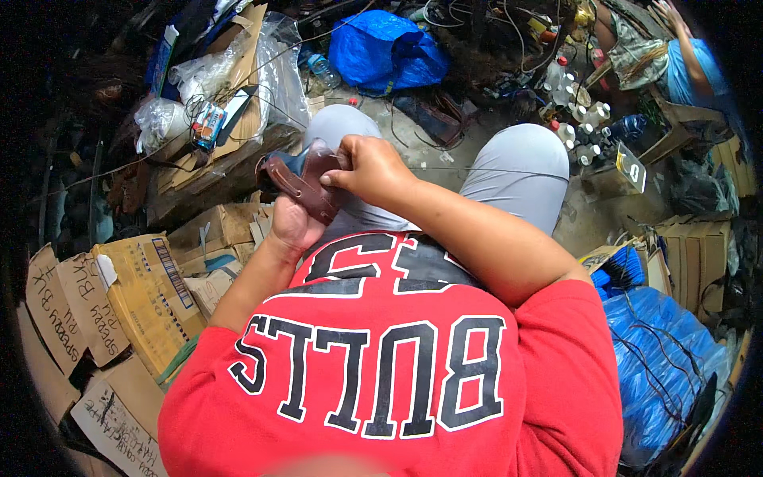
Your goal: Hand-stitch the leather components of a shoe upper.
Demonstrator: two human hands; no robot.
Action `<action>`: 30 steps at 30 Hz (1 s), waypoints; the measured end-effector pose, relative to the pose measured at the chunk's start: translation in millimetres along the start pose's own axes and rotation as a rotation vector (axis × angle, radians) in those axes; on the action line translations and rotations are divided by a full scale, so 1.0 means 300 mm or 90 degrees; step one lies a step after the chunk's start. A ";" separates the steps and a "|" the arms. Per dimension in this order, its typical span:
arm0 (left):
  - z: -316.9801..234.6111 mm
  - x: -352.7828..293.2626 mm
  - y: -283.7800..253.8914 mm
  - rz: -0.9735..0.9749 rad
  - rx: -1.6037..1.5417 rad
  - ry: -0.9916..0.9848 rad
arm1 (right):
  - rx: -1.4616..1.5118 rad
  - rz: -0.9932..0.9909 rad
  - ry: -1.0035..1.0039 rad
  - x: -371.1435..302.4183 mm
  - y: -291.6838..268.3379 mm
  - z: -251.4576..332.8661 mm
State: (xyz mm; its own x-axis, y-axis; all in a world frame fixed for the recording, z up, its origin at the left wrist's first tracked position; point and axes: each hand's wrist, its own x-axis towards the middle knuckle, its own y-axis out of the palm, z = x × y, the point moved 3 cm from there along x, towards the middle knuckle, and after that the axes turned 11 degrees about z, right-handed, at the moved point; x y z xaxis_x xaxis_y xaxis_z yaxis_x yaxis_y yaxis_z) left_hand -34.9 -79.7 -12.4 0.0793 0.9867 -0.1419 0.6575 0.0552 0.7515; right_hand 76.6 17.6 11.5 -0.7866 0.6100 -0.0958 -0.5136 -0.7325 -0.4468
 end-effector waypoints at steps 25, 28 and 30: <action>-0.001 -0.168 0.249 0.050 0.427 -0.138 | 0.433 0.348 -0.136 -0.301 -0.071 0.079; -0.030 -0.221 0.262 0.154 0.601 -0.025 | 0.472 0.361 -0.146 -0.343 -0.051 0.102; -0.065 -0.245 0.260 0.161 0.524 -0.099 | 0.447 0.372 -0.127 -0.365 -0.051 0.118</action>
State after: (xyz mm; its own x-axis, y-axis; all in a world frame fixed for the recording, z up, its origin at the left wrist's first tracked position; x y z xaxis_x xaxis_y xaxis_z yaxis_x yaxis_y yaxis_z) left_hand -4.1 -145.1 69.2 0.3577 0.9193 -0.1644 0.9338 -0.3495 0.0769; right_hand 158.5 -48.7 60.3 -0.9963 0.0717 0.0484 -0.0560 -0.9612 0.2702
